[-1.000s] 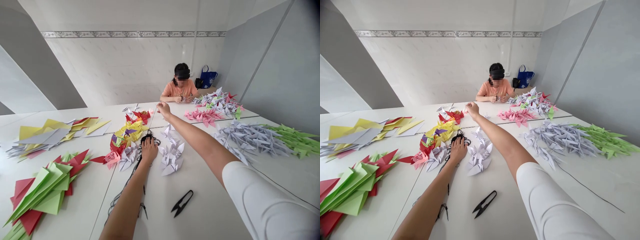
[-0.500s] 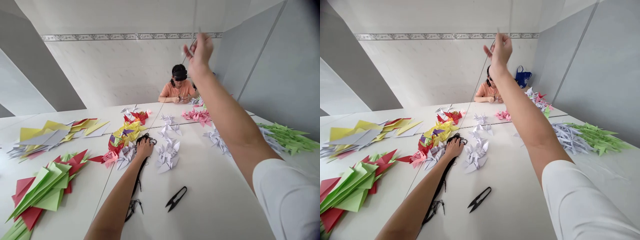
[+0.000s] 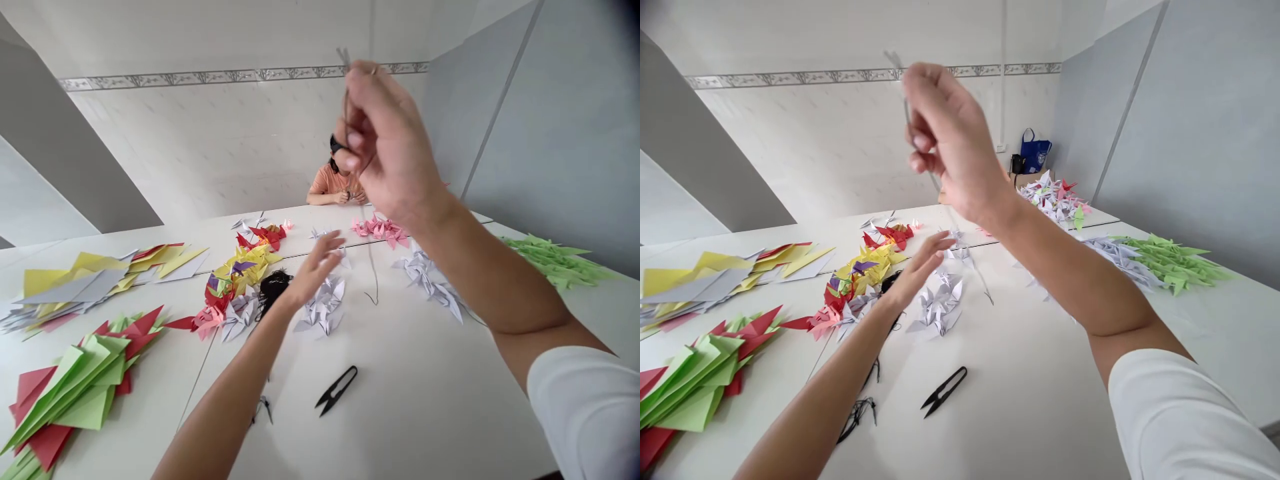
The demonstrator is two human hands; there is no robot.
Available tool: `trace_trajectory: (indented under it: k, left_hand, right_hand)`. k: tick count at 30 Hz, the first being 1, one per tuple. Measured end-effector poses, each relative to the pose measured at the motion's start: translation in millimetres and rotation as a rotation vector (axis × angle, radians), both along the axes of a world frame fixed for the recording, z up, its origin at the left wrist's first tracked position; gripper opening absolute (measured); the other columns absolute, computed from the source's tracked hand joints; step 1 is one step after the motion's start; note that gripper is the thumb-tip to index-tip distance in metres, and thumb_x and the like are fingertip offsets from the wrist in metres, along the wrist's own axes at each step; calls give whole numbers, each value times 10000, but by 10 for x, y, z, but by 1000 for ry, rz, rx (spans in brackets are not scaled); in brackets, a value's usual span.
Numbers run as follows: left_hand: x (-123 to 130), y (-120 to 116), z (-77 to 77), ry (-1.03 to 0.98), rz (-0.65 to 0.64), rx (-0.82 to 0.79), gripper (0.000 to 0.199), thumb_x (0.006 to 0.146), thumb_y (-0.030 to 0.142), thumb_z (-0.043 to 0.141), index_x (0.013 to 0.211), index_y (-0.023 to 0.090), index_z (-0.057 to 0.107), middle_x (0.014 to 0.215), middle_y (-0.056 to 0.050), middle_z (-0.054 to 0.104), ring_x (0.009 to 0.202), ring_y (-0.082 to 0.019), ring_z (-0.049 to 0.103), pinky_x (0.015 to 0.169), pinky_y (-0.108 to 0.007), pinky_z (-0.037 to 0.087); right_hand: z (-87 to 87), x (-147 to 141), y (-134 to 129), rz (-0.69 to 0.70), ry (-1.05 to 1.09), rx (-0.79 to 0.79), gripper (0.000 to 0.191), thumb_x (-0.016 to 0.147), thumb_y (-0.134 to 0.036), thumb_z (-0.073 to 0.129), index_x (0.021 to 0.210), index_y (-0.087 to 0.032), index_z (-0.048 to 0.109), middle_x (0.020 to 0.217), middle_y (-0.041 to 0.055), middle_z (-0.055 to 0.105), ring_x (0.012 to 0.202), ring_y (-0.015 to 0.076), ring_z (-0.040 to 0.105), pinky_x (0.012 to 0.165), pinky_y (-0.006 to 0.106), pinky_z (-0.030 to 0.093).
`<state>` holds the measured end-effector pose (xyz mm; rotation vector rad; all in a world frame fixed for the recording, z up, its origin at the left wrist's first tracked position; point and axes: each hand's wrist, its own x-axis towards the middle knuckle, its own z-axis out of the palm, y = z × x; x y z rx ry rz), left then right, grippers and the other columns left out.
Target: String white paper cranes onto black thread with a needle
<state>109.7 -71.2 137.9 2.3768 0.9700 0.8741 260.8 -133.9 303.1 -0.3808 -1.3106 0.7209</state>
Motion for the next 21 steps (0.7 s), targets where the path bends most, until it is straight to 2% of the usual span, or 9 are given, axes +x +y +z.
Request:
trace_trajectory:
  k: [2, 4, 6, 8, 12, 15, 17, 19, 21]
  left_hand:
    - [259, -324, 196, -234, -467, -248, 537, 1063, 497, 318, 1514, 235, 444, 1305, -118, 667, 1168, -215, 623, 1052, -394, 467]
    - [330, -560, 299, -229, -667, -463, 455, 1059, 493, 389, 1306, 205, 640, 870, -49, 683, 767, -145, 617, 928, -361, 502]
    - [205, -655, 309, -228, -631, -571, 448, 1049, 501, 430, 1059, 174, 735, 664, 5, 534, 571, -101, 436, 724, -306, 488]
    - [-54, -622, 264, -314, -524, -554, 445, 1042, 500, 458, 926, 168, 730, 563, 46, 351, 559, -108, 379, 648, -281, 441]
    - [-603, -435, 242, -582, -381, -446, 385, 1043, 429, 470, 851, 208, 720, 543, 54, 288, 505, -101, 307, 675, -307, 483]
    - [-776, -419, 379, -690, -308, -372, 369, 1025, 419, 506, 775, 249, 716, 893, -45, 633, 893, -168, 586, 833, -321, 542]
    - [-766, -486, 500, -805, -297, -360, 360, 981, 446, 582, 690, 266, 694, 1215, -6, 665, 1257, -211, 531, 1029, -362, 523]
    - [-726, -577, 595, -993, -294, -383, 320, 918, 439, 674, 637, 287, 666, 1143, 48, 696, 1221, -198, 570, 1089, -370, 511]
    - [-728, -653, 635, -1124, -234, -360, 276, 897, 425, 689, 637, 337, 657, 815, 52, 641, 846, -142, 599, 966, -311, 563]
  right_hand:
    - [-31, -11, -56, -16, -54, 5, 179, 1041, -252, 500, 863, -242, 478, 691, -70, 327, 522, 38, 420, 479, 165, 322]
    - [-64, 159, -60, -78, -20, 19, 172, 995, -282, 585, 870, -256, 469, 697, -66, 336, 525, 56, 413, 458, 172, 322]
    - [-156, 487, -27, -179, 86, 32, 290, 921, -298, 667, 800, -258, 406, 684, -59, 290, 520, 75, 382, 424, 184, 287]
    - [-356, 891, 25, -310, 223, 40, 383, 858, -314, 697, 737, -249, 340, 684, -55, 233, 514, 83, 325, 392, 197, 222]
    - [-1067, 1522, 142, -543, 296, -141, 409, 790, -384, 699, 719, -244, 321, 669, -66, 250, 505, 80, 277, 401, 199, 207]
    - [-1635, 1638, 243, -520, 206, -384, 382, 742, -418, 685, 746, -244, 345, 636, -85, 273, 505, 75, 257, 416, 175, 195]
    - [-1926, 1587, 318, -467, 128, -483, 341, 710, -416, 700, 788, -246, 414, 603, -95, 330, 487, 70, 253, 413, 175, 184]
    - [-2141, 1498, 396, -380, 9, -582, 324, 703, -426, 708, 813, -237, 468, 575, -96, 372, 473, 66, 272, 414, 175, 190]
    - [-2299, 1410, 468, -279, -132, -673, 320, 708, -434, 715, 817, -222, 502, 561, -93, 397, 470, 64, 300, 418, 176, 202]
